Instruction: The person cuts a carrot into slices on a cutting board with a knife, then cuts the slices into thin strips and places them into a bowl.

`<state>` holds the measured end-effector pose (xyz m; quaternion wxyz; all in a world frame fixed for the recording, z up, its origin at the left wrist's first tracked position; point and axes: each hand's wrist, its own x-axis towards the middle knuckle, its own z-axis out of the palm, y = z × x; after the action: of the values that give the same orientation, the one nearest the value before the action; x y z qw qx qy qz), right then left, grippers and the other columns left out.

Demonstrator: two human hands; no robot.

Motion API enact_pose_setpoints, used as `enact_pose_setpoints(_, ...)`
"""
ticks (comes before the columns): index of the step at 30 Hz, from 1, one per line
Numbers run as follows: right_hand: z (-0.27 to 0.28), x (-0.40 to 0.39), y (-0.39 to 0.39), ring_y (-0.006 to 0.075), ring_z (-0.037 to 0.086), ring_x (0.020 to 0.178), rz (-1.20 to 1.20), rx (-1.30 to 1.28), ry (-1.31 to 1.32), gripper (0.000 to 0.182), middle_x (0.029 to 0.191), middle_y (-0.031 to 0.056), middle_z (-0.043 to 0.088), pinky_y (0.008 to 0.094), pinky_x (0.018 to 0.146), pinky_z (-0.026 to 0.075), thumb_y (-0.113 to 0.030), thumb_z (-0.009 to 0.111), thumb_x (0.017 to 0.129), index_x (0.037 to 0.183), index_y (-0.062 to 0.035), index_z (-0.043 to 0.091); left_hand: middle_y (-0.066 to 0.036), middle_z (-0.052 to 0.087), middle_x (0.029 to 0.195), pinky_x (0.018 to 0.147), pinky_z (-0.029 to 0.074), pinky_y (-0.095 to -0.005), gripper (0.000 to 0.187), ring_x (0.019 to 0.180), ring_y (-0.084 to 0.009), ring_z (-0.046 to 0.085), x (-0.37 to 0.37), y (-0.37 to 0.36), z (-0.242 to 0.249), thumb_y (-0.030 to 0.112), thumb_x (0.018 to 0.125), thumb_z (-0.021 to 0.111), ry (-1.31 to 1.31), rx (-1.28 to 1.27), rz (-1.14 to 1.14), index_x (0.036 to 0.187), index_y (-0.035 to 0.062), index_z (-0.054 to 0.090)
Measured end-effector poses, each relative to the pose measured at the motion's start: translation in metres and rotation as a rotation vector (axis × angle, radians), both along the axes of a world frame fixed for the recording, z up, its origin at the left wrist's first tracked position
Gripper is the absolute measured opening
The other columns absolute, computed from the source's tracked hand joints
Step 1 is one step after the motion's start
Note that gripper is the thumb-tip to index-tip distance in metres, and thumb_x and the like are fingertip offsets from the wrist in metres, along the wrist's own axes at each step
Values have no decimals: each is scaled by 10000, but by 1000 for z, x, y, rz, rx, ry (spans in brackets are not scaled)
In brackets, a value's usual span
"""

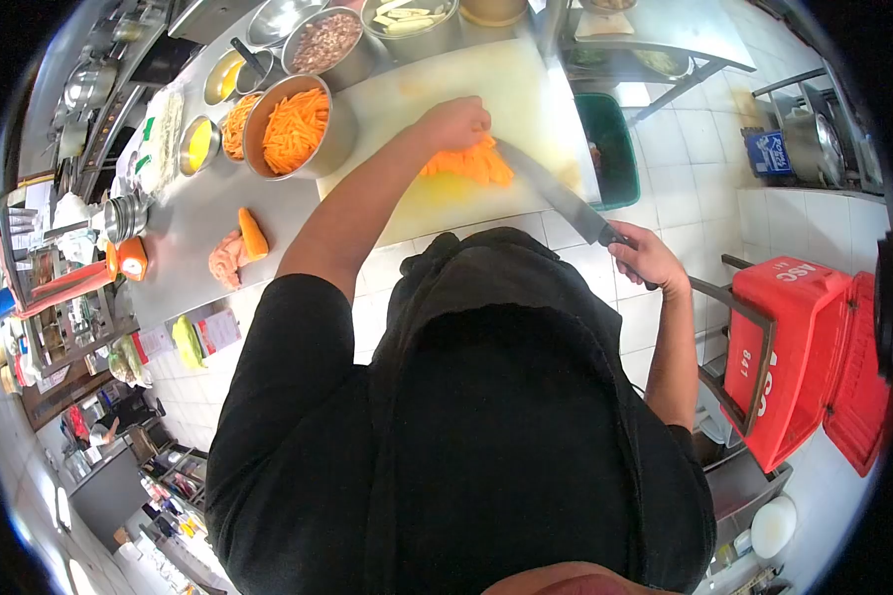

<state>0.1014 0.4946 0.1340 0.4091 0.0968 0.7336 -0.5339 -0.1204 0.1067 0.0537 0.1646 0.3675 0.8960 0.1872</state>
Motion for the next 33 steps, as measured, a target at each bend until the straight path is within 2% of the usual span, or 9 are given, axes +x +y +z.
enact_pose_setpoints(7,13,-5,4,67,461,505,20,53,32,485,676,-28,514,248,451,401,-87,618,1011,1493,-101,566,-125,650,971,816,527,-454,126,959,-339,654,-3,-6,-18,192,869,690,38,117,-28,891,69,677)
enact_pose_setpoints(13,15,15,-6,45,483,596,-98,72,176,487,749,-35,563,227,522,423,-86,647,1000,1483,-108,585,-136,666,852,755,535,-431,185,822,-322,658,3,-17,8,220,908,695,-29,242,273,908,39,657)
enact_pose_setpoints(16,7,27,-30,89,556,659,-27,89,374,440,841,0,670,264,624,500,-96,656,1008,1445,-68,610,-116,667,848,713,523,-424,230,760,-318,634,14,-42,23,254,918,722,88,449,455,875,40,647)
enact_pose_setpoints(17,4,30,-42,230,701,755,40,132,518,420,959,92,777,359,748,564,-125,674,998,1412,-67,632,-113,662,840,703,521,-415,221,751,-308,629,18,-53,24,243,924,718,115,487,516,876,38,648)
enact_pose_setpoints(19,3,29,-71,388,745,902,171,181,687,452,1025,190,777,442,837,574,-188,692,982,1425,-125,624,-106,653,826,684,518,-397,203,733,-289,619,32,-79,22,221,935,710,171,561,640,879,34,652)
enact_pose_setpoints(21,15,22,-96,437,711,962,331,310,633,463,1032,226,748,488,851,569,-248,695,972,1425,-188,625,-99,649,815,672,512,-366,160,731,-260,620,53,-102,23,175,927,736,164,608,746,890,37,665)
enact_pose_setpoints(26,3,14,-124,452,691,943,458,360,609,476,971,229,736,532,837,547,-286,672,985,1449,-224,590,-107,653,846,685,526,-365,83,761,-264,639,115,-136,21,78,886,747,171,561,907,902,37,677)
enact_pose_setpoints(29,-5,13,-130,458,686,952,460,345,570,456,968,235,732,541,843,539,-267,668,985,1429,-209,583,-124,656,866,704,535,-381,67,796,-294,652,147,-144,7,65,888,739,324,534,810,896,39,678)
enact_pose_setpoints(33,-19,10,-136,464,683,953,535,397,559,313,956,243,725,563,835,525,-242,662,982,1249,-103,576,-144,661,944,822,529,-454,93,943,-358,641,187,-151,-12,49,857,711,433,369,649,942,59,674)
